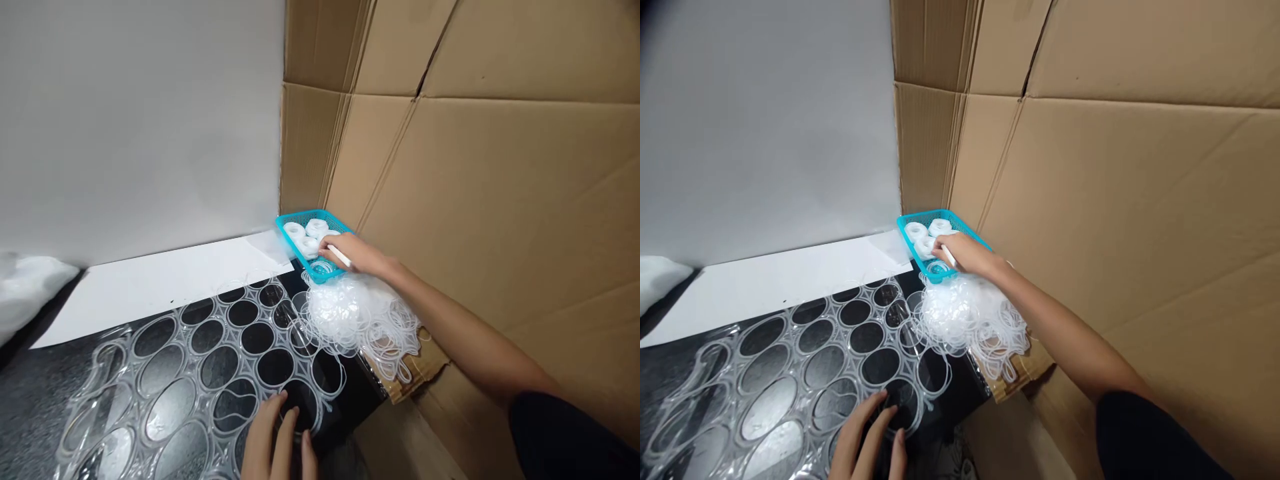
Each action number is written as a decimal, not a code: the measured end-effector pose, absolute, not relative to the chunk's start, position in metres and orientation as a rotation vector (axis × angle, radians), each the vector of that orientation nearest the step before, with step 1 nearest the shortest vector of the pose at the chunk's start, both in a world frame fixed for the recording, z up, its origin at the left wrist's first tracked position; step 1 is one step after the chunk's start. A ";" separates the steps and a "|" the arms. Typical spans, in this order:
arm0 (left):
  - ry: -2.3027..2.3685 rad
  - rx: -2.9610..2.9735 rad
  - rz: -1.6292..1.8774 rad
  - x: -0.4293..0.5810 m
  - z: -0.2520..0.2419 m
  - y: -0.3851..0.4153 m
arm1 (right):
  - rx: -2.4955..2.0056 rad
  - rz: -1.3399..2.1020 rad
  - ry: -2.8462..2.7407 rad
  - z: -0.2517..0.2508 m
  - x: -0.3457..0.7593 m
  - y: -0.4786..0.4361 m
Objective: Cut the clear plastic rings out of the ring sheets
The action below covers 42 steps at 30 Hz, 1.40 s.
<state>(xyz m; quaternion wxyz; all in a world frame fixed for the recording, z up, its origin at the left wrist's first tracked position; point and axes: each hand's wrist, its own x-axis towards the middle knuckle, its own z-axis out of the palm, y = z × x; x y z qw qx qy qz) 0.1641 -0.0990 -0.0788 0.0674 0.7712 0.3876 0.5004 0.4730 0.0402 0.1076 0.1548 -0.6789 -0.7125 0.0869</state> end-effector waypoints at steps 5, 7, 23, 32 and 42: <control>1.005 2.282 1.424 0.157 -0.065 -0.095 | -1.401 0.429 -2.461 0.069 0.379 -0.025; 0.945 2.138 1.408 0.151 -0.052 -0.097 | -1.449 0.378 -2.397 0.053 0.343 -0.033; 1.275 1.770 1.544 0.041 -0.025 -0.157 | -1.921 0.504 -1.989 0.066 0.198 0.002; 1.409 1.828 1.544 0.032 0.008 -0.146 | -1.519 0.285 -1.817 0.196 0.315 -0.043; 1.143 1.919 1.216 0.097 -0.019 -0.161 | -2.183 -0.009 -1.647 0.158 0.498 -0.057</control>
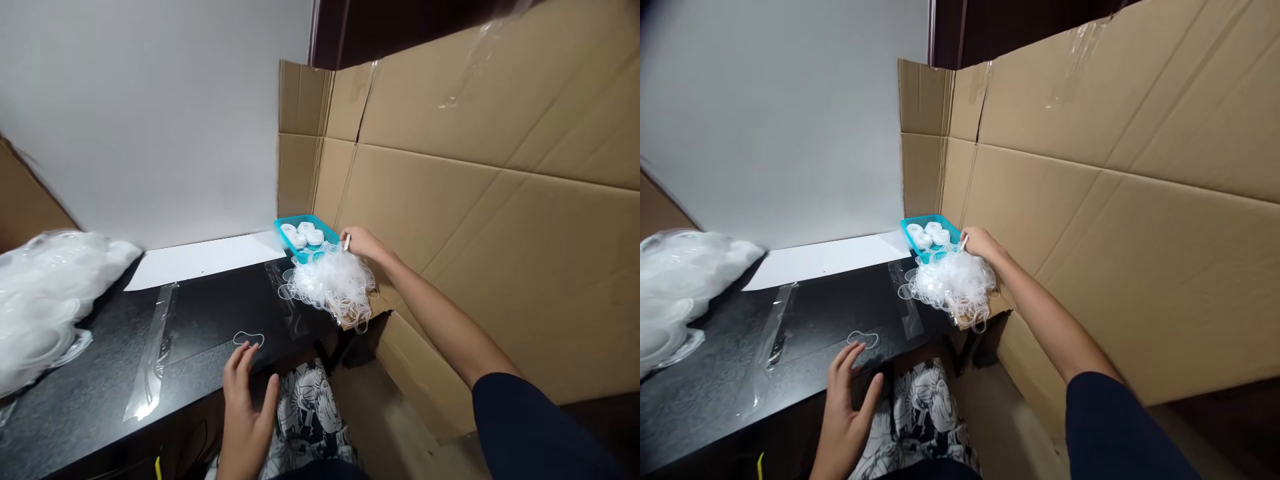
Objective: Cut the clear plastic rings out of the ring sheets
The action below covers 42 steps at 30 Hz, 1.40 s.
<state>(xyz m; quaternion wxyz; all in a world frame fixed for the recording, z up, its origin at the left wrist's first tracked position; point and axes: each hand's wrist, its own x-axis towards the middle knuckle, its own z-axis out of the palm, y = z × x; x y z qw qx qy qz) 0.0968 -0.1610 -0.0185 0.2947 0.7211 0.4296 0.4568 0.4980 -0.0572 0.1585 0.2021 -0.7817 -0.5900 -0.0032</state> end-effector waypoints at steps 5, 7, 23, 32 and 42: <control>1.238 2.205 1.088 0.104 -0.026 -0.137 | -2.090 -0.125 -1.632 0.103 0.502 -0.101; 1.349 2.272 1.086 0.103 -0.027 -0.116 | -1.955 -0.224 -1.688 0.081 0.493 -0.115; 1.160 1.561 1.001 0.113 0.015 -0.056 | -1.607 0.552 -1.771 0.178 0.528 -0.072; 0.912 0.942 1.159 0.129 0.029 -0.069 | -1.394 -0.029 -1.455 0.201 0.486 -0.063; 0.766 0.447 1.084 0.145 0.048 -0.101 | -2.125 -0.160 -1.604 0.062 0.543 -0.154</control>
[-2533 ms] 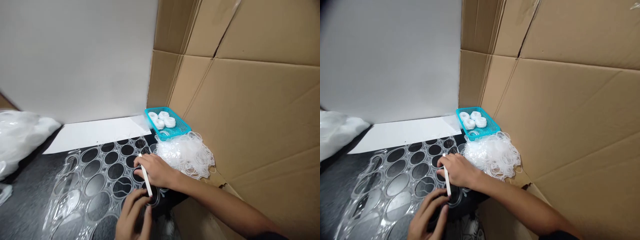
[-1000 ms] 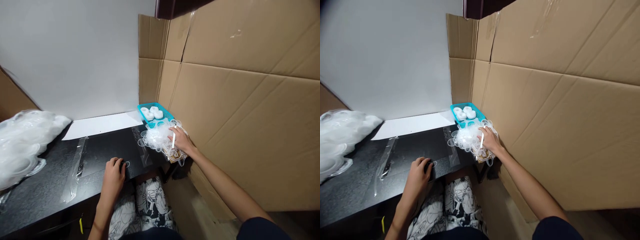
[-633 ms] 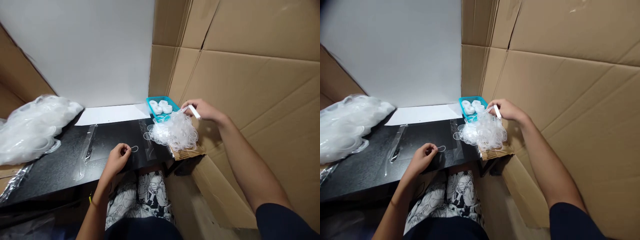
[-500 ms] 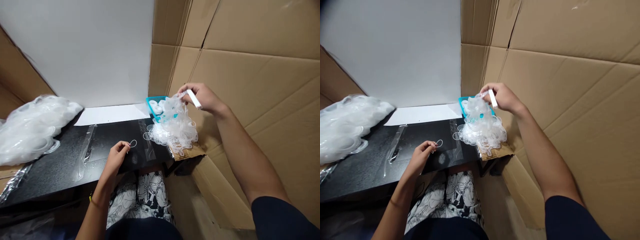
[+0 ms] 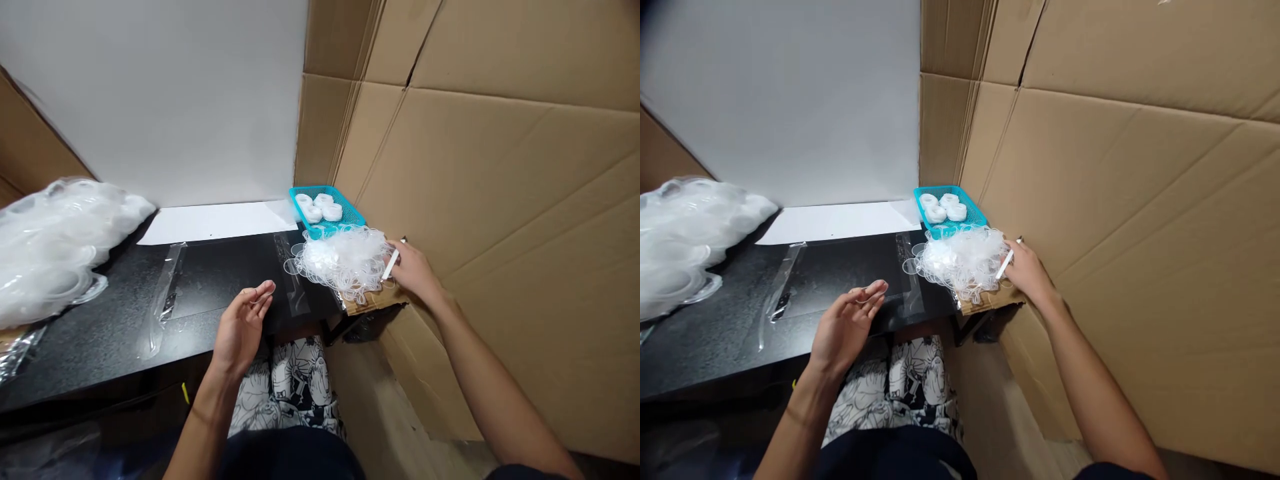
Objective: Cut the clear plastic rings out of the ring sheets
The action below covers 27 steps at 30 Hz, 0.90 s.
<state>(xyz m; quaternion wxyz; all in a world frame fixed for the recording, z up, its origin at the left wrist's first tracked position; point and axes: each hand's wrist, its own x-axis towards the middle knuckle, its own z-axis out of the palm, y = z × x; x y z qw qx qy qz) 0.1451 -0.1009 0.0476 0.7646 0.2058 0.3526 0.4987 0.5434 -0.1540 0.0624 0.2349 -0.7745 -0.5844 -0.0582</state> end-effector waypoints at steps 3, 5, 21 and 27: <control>0.659 0.475 1.058 0.151 0.066 -0.112 | -2.076 -0.336 -1.608 0.062 0.514 -0.169; 0.586 0.501 1.040 0.151 0.078 -0.121 | -1.995 -0.441 -1.635 0.062 0.496 -0.168; 0.559 0.559 1.000 0.131 0.107 -0.169 | -1.225 0.058 -1.635 0.095 0.348 -0.204; 0.507 0.645 1.028 0.123 0.108 -0.186 | -1.345 0.385 -1.426 0.123 0.283 -0.213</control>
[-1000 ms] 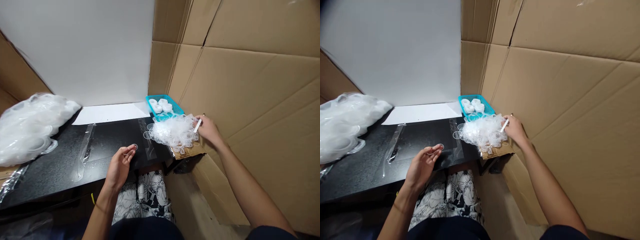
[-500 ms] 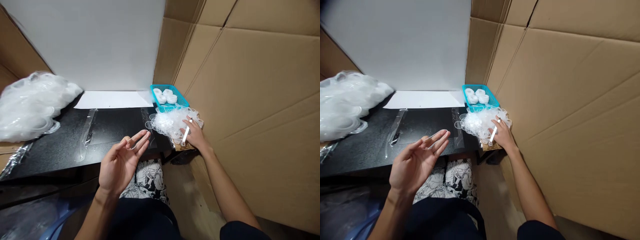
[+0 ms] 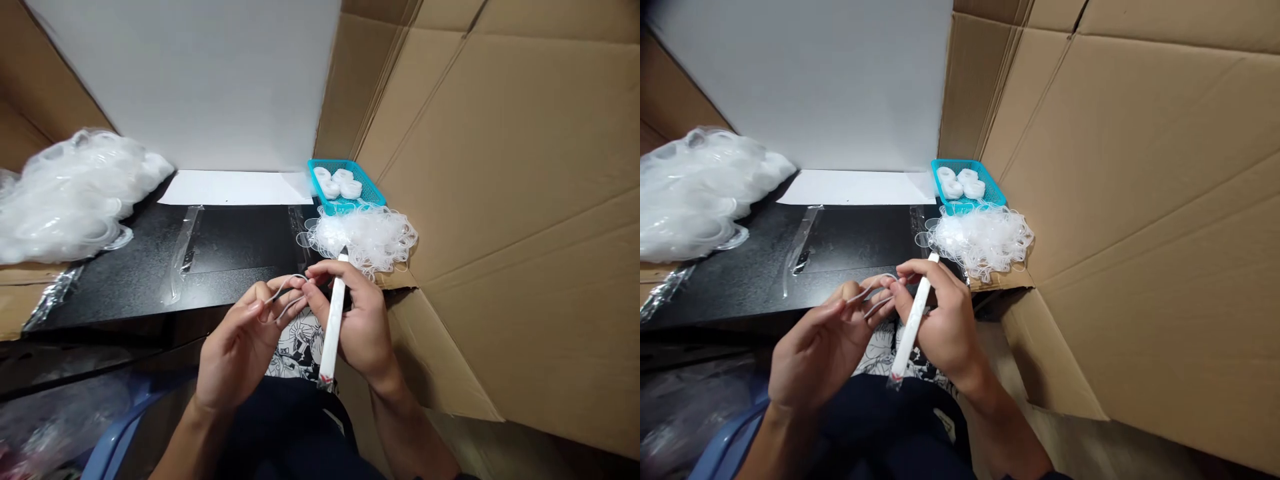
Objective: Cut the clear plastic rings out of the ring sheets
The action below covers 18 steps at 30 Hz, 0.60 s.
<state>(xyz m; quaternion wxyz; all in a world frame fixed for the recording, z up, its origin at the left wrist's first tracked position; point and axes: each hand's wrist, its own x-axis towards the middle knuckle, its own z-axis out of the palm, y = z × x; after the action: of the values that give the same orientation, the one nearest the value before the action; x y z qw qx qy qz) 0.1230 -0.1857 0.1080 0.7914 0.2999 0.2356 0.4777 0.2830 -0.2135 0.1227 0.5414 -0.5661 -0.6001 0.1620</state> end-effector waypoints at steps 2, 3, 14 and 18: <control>0.482 0.680 1.046 0.119 0.108 -0.191 | -1.344 0.424 -1.434 0.124 0.281 -0.214; 0.473 0.691 1.056 0.118 0.108 -0.193 | -1.343 0.424 -1.456 0.125 0.281 -0.215; 0.384 0.193 0.996 0.119 0.111 -0.200 | -1.263 0.501 -1.568 0.148 0.259 -0.238; 0.404 0.020 1.027 0.119 0.126 -0.215 | -1.261 0.506 -1.594 0.154 0.251 -0.240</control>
<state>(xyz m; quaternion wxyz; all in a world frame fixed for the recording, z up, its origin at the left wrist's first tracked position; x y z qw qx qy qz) 0.1188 -0.2146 0.1262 0.8516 0.0096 0.1920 0.4877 0.2510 -0.2395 0.1540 0.4999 -0.5215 -0.6591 0.2094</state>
